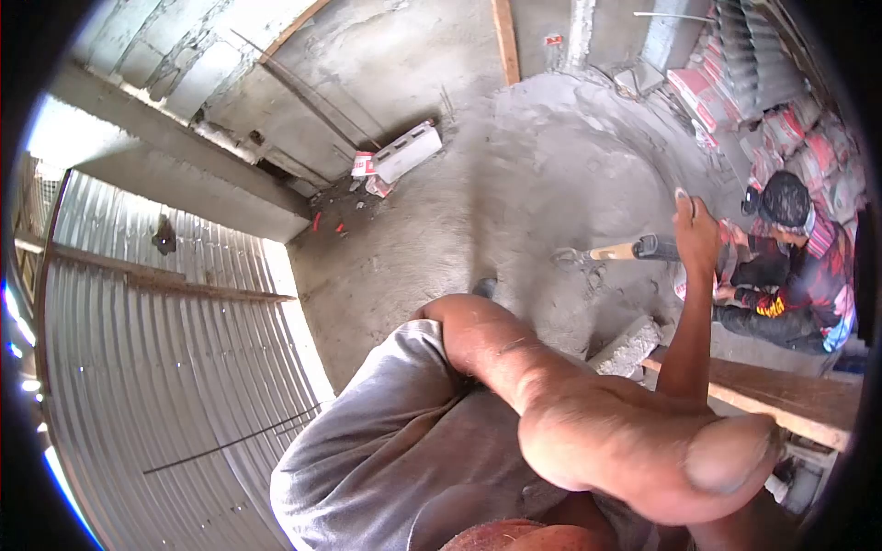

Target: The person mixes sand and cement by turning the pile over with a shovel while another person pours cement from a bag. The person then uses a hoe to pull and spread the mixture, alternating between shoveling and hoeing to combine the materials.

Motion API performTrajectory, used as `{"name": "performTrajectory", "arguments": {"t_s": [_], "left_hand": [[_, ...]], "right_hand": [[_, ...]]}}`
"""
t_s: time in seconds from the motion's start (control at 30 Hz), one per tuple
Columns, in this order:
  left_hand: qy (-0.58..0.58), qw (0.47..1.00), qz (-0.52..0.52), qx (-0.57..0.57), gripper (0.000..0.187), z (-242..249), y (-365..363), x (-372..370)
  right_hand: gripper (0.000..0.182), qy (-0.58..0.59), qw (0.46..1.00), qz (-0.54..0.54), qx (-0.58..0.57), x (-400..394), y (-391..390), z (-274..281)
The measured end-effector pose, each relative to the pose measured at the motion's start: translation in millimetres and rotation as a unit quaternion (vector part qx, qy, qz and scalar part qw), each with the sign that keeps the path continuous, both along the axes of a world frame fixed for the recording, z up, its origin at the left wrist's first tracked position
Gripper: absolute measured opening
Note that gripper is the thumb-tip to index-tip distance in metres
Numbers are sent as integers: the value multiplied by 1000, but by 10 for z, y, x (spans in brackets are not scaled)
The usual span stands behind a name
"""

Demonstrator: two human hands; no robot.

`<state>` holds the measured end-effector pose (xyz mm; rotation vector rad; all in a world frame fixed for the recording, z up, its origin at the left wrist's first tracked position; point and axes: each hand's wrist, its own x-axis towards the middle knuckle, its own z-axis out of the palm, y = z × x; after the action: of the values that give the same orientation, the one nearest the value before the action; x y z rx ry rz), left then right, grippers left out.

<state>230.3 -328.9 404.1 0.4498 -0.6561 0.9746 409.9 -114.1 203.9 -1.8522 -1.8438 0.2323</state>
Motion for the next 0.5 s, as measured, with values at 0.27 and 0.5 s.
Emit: {"name": "performTrajectory", "arguments": {"t_s": [0.27,0.5], "left_hand": [[141,979,-104,101,70,-4,249,-321],[629,611,337,342,59,-1670,720,-611]], "right_hand": [[46,-3,999,30,-12,61,-101,-38],[35,-42,990,93,102,350,-144,-112]]}}
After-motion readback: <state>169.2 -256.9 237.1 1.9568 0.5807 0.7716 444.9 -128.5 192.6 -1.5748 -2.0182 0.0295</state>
